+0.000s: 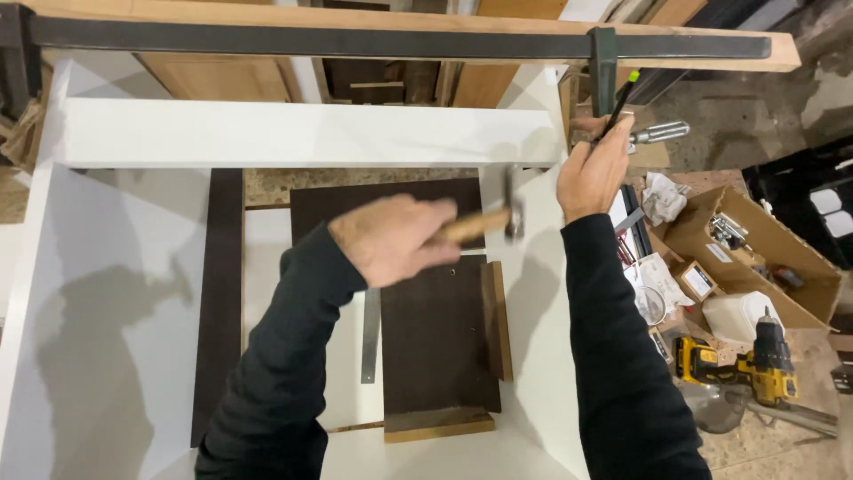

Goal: The person assembles a white cabinet box on a workbench. They hammer nails along a white panel edge, mark positions with a pencil, reposition the panel against the frame, pick fasteners from a container on the bench, and continue hammering nails into the cabinet side.

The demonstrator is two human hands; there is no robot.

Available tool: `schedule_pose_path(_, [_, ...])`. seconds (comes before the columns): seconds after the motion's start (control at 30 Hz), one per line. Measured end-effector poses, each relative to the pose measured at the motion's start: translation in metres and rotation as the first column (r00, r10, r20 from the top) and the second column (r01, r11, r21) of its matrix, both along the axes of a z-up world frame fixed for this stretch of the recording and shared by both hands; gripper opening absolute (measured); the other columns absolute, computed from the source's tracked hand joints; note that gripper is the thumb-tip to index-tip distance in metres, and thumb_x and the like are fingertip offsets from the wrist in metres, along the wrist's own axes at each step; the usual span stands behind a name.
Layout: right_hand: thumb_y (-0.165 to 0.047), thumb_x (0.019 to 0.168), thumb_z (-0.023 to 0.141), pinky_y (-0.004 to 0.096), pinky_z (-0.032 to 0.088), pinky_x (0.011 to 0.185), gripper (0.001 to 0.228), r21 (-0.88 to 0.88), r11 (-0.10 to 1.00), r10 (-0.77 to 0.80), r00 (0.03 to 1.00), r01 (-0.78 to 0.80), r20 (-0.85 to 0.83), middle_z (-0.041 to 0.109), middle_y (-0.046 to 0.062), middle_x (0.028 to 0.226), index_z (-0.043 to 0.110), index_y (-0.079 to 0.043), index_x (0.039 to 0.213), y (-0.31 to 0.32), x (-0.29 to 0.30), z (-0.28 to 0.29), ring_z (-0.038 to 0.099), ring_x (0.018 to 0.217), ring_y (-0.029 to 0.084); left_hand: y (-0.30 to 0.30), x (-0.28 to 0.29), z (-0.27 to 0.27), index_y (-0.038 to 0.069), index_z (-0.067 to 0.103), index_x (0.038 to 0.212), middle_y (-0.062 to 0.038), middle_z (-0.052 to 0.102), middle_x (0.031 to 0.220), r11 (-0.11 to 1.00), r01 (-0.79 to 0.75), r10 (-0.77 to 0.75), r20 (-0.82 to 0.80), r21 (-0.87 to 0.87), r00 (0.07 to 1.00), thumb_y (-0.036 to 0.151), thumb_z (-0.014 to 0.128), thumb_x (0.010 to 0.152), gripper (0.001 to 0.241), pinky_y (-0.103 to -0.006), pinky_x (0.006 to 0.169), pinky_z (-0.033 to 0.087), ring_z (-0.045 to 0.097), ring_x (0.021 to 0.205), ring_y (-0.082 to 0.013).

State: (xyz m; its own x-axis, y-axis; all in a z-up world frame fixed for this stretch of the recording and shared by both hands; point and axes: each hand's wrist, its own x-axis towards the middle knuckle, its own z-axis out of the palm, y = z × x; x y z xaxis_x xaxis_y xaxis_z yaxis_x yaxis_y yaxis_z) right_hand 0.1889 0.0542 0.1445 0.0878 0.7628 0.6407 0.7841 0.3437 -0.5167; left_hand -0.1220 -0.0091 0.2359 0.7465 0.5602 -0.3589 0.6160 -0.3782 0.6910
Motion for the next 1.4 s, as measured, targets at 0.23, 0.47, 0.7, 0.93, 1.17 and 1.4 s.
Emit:
schedule_pose_path(0.23, [0.002, 0.104, 0.051, 0.051, 0.046, 0.104, 0.018, -0.099, 0.994, -0.056, 0.998, 0.053, -0.031, 0.069, 0.020, 0.114, 0.052, 0.003, 0.122, 0.001, 0.000, -0.006, 0.063, 0.115, 0.043, 0.067, 0.079, -0.015, 0.002, 0.053, 0.115, -0.021, 0.069, 0.075, 0.796, -0.398, 0.295, 0.283, 0.456, 0.913, 0.031, 0.057, 0.104, 0.032, -0.0518, 0.061, 0.055, 0.068, 0.067, -0.0414])
schedule_pose_path(0.47, [0.005, 0.093, 0.058, 0.054, 0.042, 0.102, 0.045, -0.008, 0.996, -0.082, 0.989, 0.084, 0.121, 0.062, 0.023, 0.115, 0.040, 0.012, 0.134, 0.006, 0.009, -0.019, 0.055, 0.113, 0.047, 0.114, 0.115, -0.057, 0.002, 0.053, 0.120, -0.025, 0.072, 0.090, 0.822, -0.356, 0.320, 0.157, 0.443, 0.934, 0.027, 0.058, 0.101, 0.032, -0.0519, 0.073, 0.057, 0.072, 0.086, -0.0435])
schedule_pose_path(0.7, [0.007, 0.092, 0.054, 0.053, 0.045, 0.093, 0.026, -0.114, 0.989, -0.092, 0.996, 0.091, -0.006, 0.059, 0.022, 0.112, 0.046, 0.005, 0.116, 0.000, -0.004, 0.002, 0.057, 0.108, 0.045, 0.123, 0.124, -0.063, 0.002, 0.054, 0.119, -0.024, 0.072, 0.089, 0.846, -0.341, 0.337, 0.086, 0.410, 0.938, 0.028, 0.055, 0.103, 0.031, -0.0495, 0.072, 0.059, 0.073, 0.084, -0.0406])
schedule_pose_path(0.93, [0.007, 0.090, 0.053, 0.053, 0.046, 0.090, 0.025, -0.095, 0.992, -0.087, 0.996, 0.086, 0.002, 0.059, 0.021, 0.109, 0.047, 0.004, 0.115, -0.001, -0.007, 0.007, 0.058, 0.105, 0.045, 0.120, 0.123, -0.061, 0.002, 0.054, 0.118, -0.023, 0.072, 0.087, 0.843, -0.338, 0.341, 0.070, 0.419, 0.938, 0.027, 0.054, 0.104, 0.030, -0.0502, 0.070, 0.059, 0.073, 0.081, -0.0407])
schedule_pose_path(1.17, [0.008, 0.090, 0.052, 0.053, 0.046, 0.090, 0.023, -0.089, 0.993, -0.079, 0.997, 0.080, 0.009, 0.060, 0.020, 0.109, 0.047, 0.002, 0.112, -0.001, -0.005, 0.005, 0.058, 0.107, 0.044, 0.121, 0.125, -0.061, 0.003, 0.054, 0.121, -0.023, 0.072, 0.089, 0.842, -0.332, 0.341, 0.059, 0.425, 0.938, 0.027, 0.055, 0.104, 0.030, -0.0500, 0.071, 0.059, 0.073, 0.083, -0.0403])
schedule_pose_path(1.4, [0.006, 0.089, 0.053, 0.052, 0.045, 0.088, 0.023, -0.095, 0.991, -0.099, 0.995, 0.099, -0.002, 0.060, 0.020, 0.109, 0.047, 0.003, 0.111, -0.002, -0.007, 0.009, 0.058, 0.105, 0.044, 0.122, 0.122, -0.065, 0.003, 0.054, 0.124, -0.024, 0.072, 0.090, 0.819, -0.348, 0.343, 0.097, 0.457, 0.934, 0.024, 0.057, 0.100, 0.031, -0.0498, 0.071, 0.059, 0.073, 0.082, -0.0410])
